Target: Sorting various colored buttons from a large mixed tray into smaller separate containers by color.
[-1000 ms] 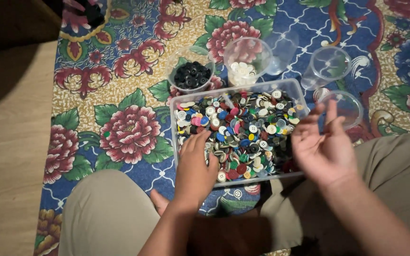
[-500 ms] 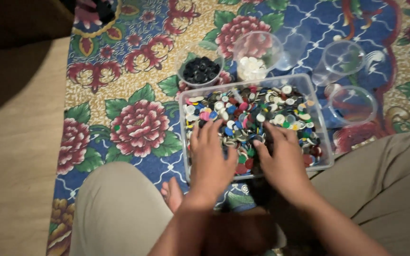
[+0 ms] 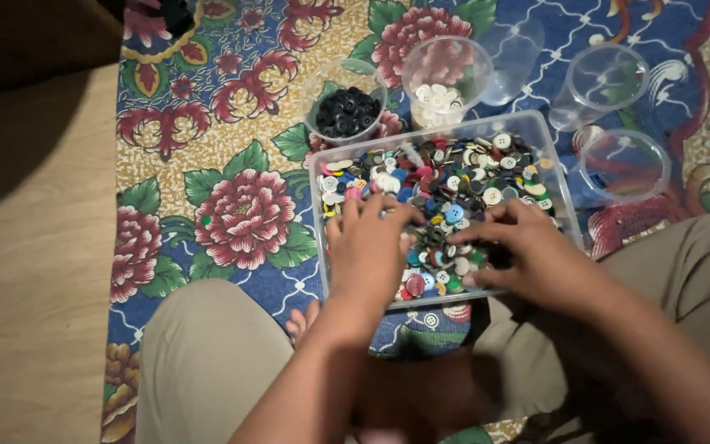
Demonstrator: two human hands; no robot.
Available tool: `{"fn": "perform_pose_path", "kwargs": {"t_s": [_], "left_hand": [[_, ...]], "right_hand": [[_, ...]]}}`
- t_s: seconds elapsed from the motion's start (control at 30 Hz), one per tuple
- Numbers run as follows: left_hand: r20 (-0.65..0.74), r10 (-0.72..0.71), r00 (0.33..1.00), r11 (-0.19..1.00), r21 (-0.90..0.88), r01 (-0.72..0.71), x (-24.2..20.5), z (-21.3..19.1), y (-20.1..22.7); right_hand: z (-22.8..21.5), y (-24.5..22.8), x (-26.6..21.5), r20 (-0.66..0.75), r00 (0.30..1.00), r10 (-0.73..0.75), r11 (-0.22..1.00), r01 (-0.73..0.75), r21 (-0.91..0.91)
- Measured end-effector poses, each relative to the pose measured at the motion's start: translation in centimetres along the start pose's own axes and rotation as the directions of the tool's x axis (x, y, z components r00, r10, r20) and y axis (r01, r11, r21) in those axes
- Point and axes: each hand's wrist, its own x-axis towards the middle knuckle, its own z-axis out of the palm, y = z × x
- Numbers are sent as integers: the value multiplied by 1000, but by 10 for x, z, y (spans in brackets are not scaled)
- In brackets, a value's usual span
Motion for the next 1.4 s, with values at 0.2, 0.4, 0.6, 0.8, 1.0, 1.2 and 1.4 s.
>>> {"fn": "perform_pose_path", "kwargs": {"t_s": [0.2,0.4,0.6,0.8,1.0,1.2,1.4], "left_hand": [[-323,-40,945,997,-81,14,-10,8,-9],[-185,104,977,966,-217,-143,-42,-1,-2],[-112,91,990,972,-207,-113,-36,12,17],[-161,16,987,1000,26,-12,-9,21,9],[-203,129,971,967,-189,-168,-29,6,25],[-73,82,994,993,-81,-88,-32,25,26],[-202,65,977,997,44,-57,-22,25,18]], "right_hand": [[-4,8,11,-170,985,35,998,-43,-40],[-20,-14,12,-277,961,0,995,-27,-92],[6,-9,11,64,998,18,998,-14,-57],[-6,6,8,-42,994,103,992,-106,-71],[-22,-10,-4,-168,960,222,974,-210,84],[-15,-18,-5,-247,969,25,1000,-24,9],[12,-29,-2,-144,978,-149,975,122,-184]]}}
